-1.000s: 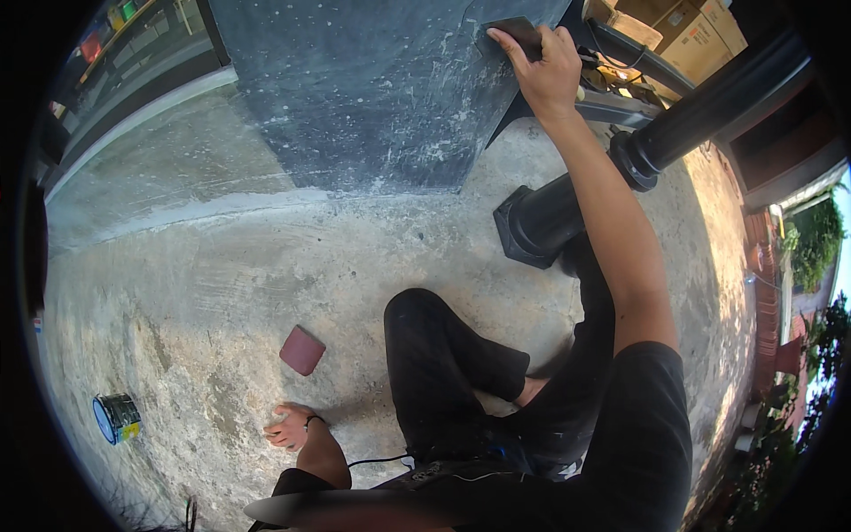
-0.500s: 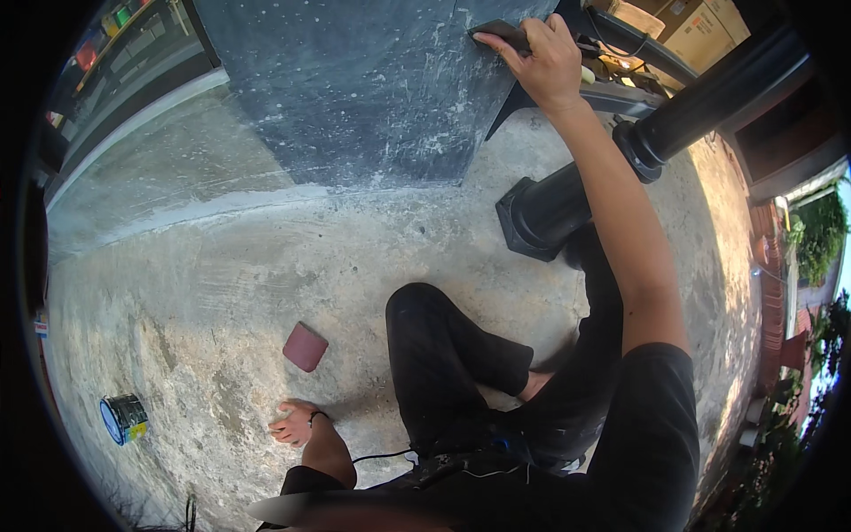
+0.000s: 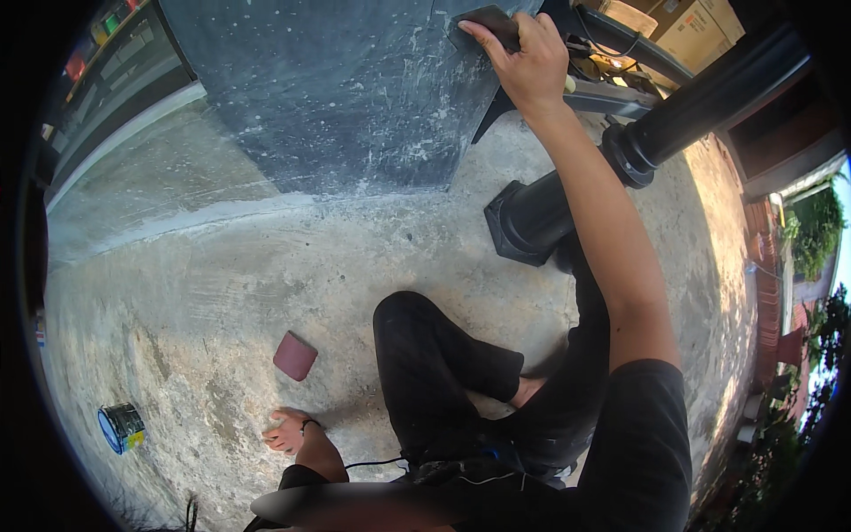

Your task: The person repairs a grey wall using a putty knife and sandpaper.

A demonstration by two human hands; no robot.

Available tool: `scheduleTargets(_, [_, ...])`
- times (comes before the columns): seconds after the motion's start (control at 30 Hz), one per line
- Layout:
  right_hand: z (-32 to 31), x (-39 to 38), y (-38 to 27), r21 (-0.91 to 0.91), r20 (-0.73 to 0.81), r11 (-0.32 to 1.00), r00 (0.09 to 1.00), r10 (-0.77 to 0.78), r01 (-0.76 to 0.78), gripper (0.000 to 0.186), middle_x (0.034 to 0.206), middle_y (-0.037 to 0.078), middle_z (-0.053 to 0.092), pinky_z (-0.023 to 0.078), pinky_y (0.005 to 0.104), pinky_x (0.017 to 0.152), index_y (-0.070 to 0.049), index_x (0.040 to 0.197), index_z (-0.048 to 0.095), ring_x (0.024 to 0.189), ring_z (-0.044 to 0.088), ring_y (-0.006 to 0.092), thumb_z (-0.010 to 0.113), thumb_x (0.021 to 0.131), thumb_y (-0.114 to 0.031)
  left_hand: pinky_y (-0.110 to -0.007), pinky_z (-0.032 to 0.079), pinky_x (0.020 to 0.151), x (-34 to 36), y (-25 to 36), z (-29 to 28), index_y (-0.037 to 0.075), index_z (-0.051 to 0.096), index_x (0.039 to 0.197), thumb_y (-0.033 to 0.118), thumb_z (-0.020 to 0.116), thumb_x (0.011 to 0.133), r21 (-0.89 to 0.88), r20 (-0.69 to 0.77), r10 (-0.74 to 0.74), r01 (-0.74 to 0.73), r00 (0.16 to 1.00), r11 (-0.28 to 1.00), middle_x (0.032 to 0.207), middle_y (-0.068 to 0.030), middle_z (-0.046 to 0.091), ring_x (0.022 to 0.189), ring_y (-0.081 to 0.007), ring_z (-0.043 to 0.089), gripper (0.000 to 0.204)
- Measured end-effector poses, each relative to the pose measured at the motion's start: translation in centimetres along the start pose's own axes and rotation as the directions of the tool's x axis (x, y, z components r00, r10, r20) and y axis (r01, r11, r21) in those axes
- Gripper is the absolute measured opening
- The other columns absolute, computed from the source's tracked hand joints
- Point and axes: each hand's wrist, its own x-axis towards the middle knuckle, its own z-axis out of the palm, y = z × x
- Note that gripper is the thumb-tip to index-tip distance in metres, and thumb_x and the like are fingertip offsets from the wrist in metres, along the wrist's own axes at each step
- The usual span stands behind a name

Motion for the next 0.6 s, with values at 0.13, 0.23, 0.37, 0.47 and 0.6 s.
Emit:
scheduleTargets(0.13, [0.1, 0.0, 0.7, -0.017, -0.023, 0.995, 0.995, -0.100, 0.099, 0.049, 0.059, 0.005, 0.047, 0.040, 0.0334, 0.049, -0.005, 0.068, 0.053, 0.058, 0.047, 0.0220, 0.091, 0.071, -0.036, -0.051, 0.033, 0.108, -0.6, 1.9, -0.2, 0.016, 0.047, 0.146, 0.058, 0.037, 0.095, -0.024, 0.010, 0.002, -0.002, 1.000, 1.000, 0.149, -0.0066, 0.046, 0.139, -0.0233, 0.042, 0.067])
scheduleTargets(0.23, [-0.4, -0.1, -0.4, -0.015, 0.028, 0.995, 0.995, -0.100, 0.100, 0.049, 0.059, 0.004, 0.047, 0.040, 0.0329, 0.049, -0.006, 0.068, 0.053, 0.059, 0.047, 0.0218, 0.091, 0.071, -0.037, -0.051, 0.033, 0.108, -1.1, 3.0, -0.5, 0.016, 0.047, 0.146, 0.058, 0.037, 0.095, -0.038, 0.018, -0.012, 0.012, 1.000, 0.999, 0.149, -0.0063, 0.046, 0.139, -0.0232, 0.042, 0.066])
scheduleTargets(0.37, [-0.6, 0.3, 0.3, -0.037, 0.048, 0.986, 0.986, -0.160, 0.162, 0.049, 0.058, 0.003, 0.045, 0.040, 0.0321, 0.049, -0.007, 0.068, 0.053, 0.059, 0.046, 0.0207, 0.091, 0.071, -0.038, -0.050, 0.034, 0.108, -0.9, 1.9, -0.5, 0.016, 0.048, 0.145, 0.058, 0.038, 0.095, -0.019, 0.014, -0.002, 0.002, 1.000, 1.000, 0.149, -0.0060, 0.046, 0.138, -0.0231, 0.043, 0.066])
scheduleTargets(0.47, [-0.4, 0.4, 0.6, -0.037, 0.038, 0.984, 0.984, -0.173, 0.175, 0.049, 0.060, 0.003, 0.045, 0.040, 0.0330, 0.049, -0.006, 0.068, 0.054, 0.060, 0.047, 0.0204, 0.090, 0.071, -0.039, -0.050, 0.034, 0.107, 0.5, -0.2, -0.5, 0.017, 0.048, 0.145, 0.058, 0.038, 0.095, 0.018, -0.007, 0.002, -0.002, 1.000, 1.000, 0.149, -0.0058, 0.047, 0.138, -0.0230, 0.043, 0.066])
scheduleTargets(0.6, [-0.2, 0.2, 0.9, -0.013, 0.053, 0.990, 0.988, -0.143, 0.144, 0.049, 0.061, 0.004, 0.046, 0.040, 0.0334, 0.049, -0.005, 0.069, 0.054, 0.059, 0.048, 0.0208, 0.090, 0.072, -0.038, -0.049, 0.034, 0.107, 0.5, -1.2, -0.5, 0.017, 0.048, 0.145, 0.058, 0.038, 0.095, 0.050, -0.019, 0.018, -0.017, 1.000, 0.999, 0.149, -0.0055, 0.047, 0.137, -0.0228, 0.044, 0.066])
